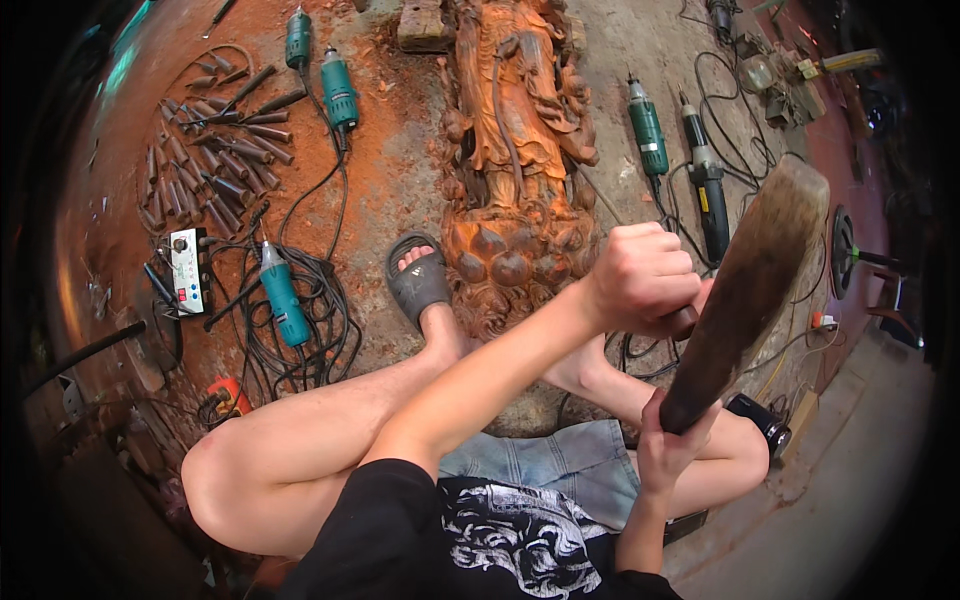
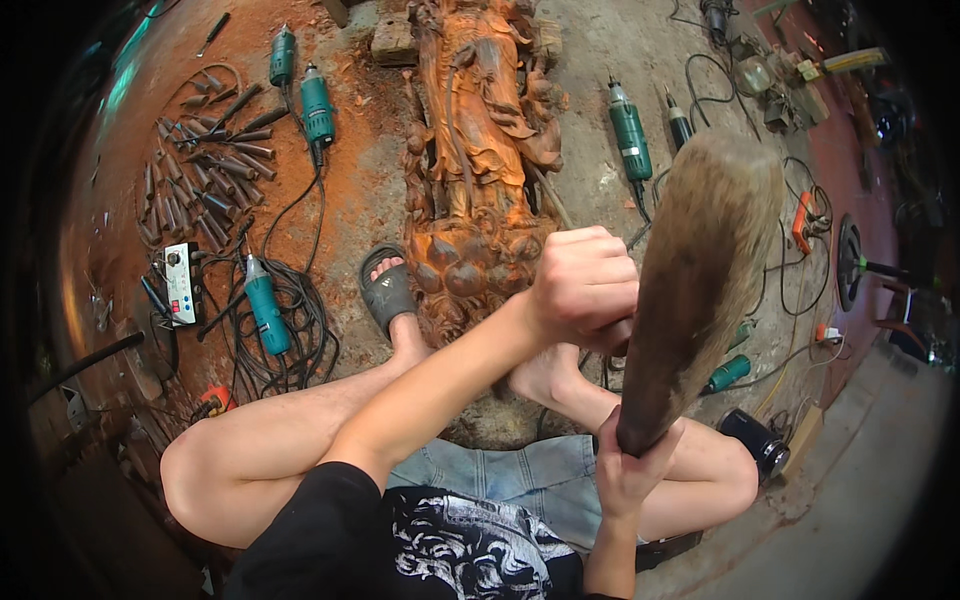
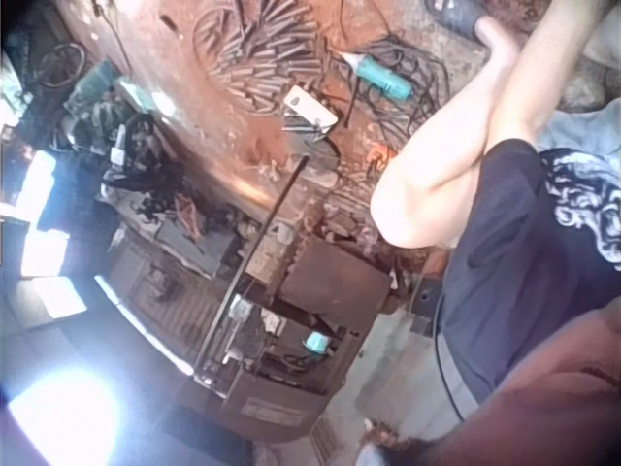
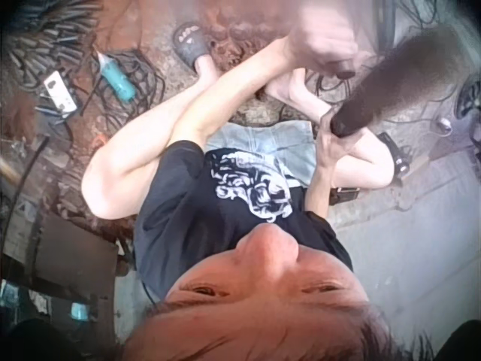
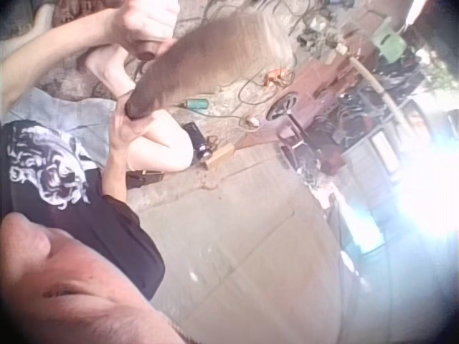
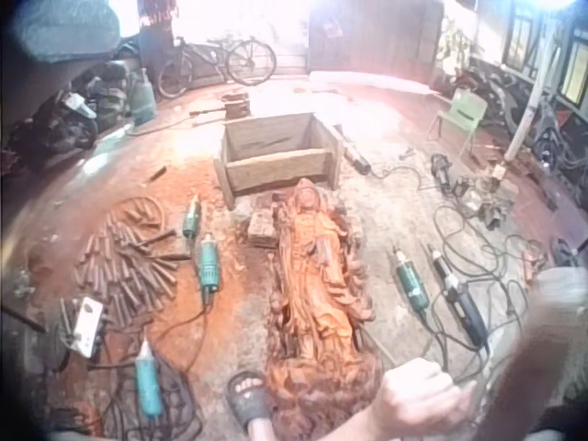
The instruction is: The person carves a wooden sculpture using a rotary tool and then switches to a chisel and mallet to refine details. They repeatedly select different chisels from the floor and strike them with a wooden mallet to shape the wood.
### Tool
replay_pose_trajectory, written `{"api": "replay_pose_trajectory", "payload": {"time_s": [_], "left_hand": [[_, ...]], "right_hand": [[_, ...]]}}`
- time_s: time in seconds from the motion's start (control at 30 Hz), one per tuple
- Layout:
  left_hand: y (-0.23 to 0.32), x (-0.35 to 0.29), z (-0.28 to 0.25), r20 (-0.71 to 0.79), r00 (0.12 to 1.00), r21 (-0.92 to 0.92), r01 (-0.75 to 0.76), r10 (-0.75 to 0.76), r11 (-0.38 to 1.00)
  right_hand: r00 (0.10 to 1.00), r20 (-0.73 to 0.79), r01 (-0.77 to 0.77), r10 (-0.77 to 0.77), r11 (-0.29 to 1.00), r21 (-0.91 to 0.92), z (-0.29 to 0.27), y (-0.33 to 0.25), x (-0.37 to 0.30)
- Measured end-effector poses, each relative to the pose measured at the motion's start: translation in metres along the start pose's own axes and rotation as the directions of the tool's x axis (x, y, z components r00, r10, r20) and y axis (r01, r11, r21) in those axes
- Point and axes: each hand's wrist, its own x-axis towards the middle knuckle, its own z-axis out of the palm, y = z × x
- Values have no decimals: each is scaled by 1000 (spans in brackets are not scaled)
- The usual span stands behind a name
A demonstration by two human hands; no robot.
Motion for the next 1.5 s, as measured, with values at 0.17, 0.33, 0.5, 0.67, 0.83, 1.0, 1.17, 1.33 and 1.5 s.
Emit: {"api": "replay_pose_trajectory", "payload": {"time_s": [0.17, 0.33, 0.5, 0.67, 0.83, 1.0, 1.17, 1.33, 1.5], "left_hand": [[4, 4, 17, -4, 1000, -35, -18, 18, 999], [-4, -3, -7, -22, 998, -77, -68, 67, 995], [1, -3, 7, -4, 1000, 27, -22, 22, 999], [-6, 9, 10, -11, 1000, 73, 12, -11, 997], [3, 2, 8, -5, 1000, 53, 22, -21, 998], [12, -2, 6, 25, 1000, 65, -11, 9, 998], [2, 0, 0, 11, 1000, 57, -14, 13, 998], [-2, 5, -17, 5, 1000, -10, -2, 2, 1000], [-9, 7, -22, -5, 1000, -20, 18, -18, 1000]], "right_hand": [[947, -245, -126, 206, 943, 307, 8, -1, -25], [998, 2, -65, 65, 997, 39, 19, 7, -10], [984, -175, 54, 11, 930, 365, 23, 5, -29], [993, -120, 3, 9, 995, 99, 15, 30, -3], [963, -157, -154, 220, 925, 348, -17, 9, -19], [980, -135, -91, 144, 937, 336, -22, -3, -17], [985, -35, -139, 171, 892, 431, -29, -17, -20], [974, -145, 172, -173, 985, -22, 10, 10, -15], [992, -111, 73, -67, 996, 55, 7, 5, -5]]}}
